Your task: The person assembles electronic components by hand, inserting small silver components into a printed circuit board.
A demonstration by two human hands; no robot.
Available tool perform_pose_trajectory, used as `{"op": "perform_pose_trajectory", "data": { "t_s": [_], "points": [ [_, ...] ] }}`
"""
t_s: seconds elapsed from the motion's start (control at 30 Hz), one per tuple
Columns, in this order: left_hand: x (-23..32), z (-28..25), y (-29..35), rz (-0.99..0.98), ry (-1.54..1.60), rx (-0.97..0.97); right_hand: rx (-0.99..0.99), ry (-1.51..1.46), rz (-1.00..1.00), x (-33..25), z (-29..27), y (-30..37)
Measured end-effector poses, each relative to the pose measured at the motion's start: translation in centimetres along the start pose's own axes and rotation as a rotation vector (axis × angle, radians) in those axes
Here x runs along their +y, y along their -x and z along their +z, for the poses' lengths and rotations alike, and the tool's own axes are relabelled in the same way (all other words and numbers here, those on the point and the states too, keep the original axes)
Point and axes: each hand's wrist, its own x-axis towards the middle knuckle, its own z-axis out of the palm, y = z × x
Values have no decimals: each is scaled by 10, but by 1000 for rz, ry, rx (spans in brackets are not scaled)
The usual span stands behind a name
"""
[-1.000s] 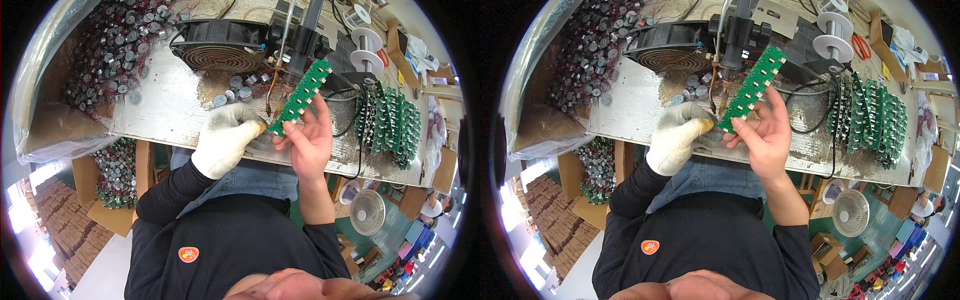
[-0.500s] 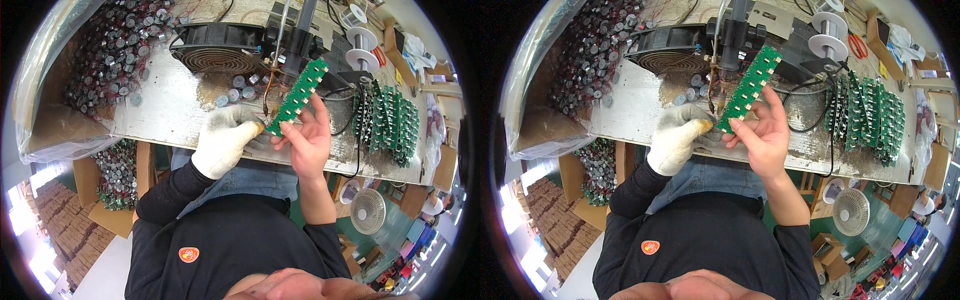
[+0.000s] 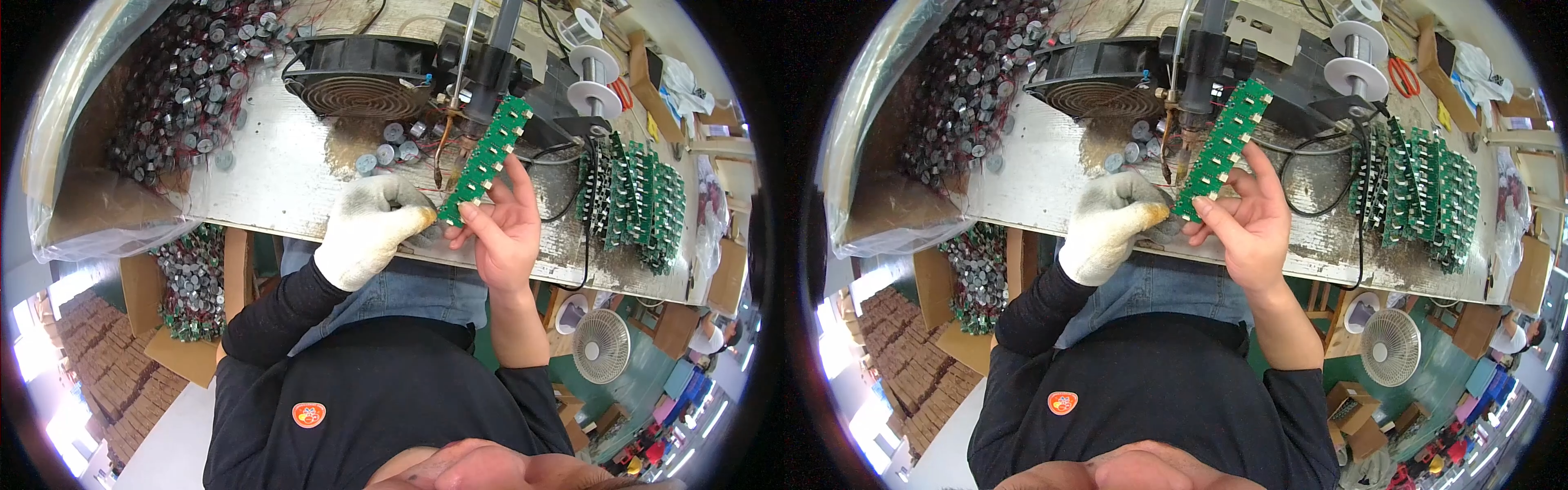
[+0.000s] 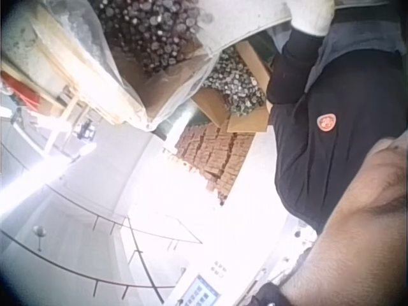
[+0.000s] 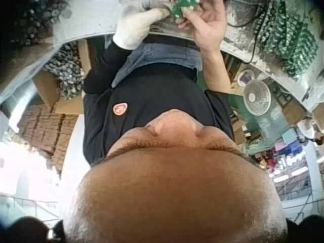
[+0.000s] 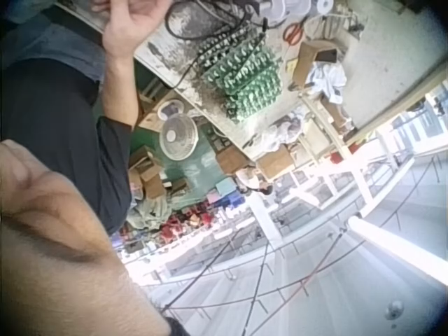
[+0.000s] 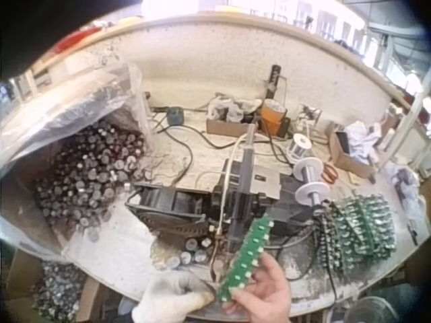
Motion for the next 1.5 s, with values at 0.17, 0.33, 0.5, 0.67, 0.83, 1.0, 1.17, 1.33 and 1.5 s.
{"op": "perform_pose_trajectory", "data": {
  "t_s": [0.17, 0.33, 0.5, 0.67, 0.83, 1.0, 1.17, 1.33, 1.5],
  "points": [
    [-2, -2, -2, 3, -102, 4, -17, 9, -12, 1, -1, 0],
    [2, 0, -1, -54, 36, -2, -24, 4, -17, 0, -1, -2],
    [2, 0, -3, -42, 61, -14, -26, 2, -14, -3, 0, -3],
    [4, 1, -3, -28, 44, -6, -9, 1, -13, -2, 0, -3],
    [-7, -3, -2, 13, -79, 10, -6, 24, -17, 3, 1, 1],
    [-2, -1, 1, 4, -46, -4, 0, 8, -20, 4, 0, 3],
    [2, -5, 16, -128, -106, -68, -21, 19, 115, -2, -7, 8],
    [-1, 0, 53, 393, -873, 87, -51, -11, 314, -21, -20, 46],
    [-28, 22, 52, 841, -1038, 242, -74, -46, 274, -28, -16, 93]
  ]
}}
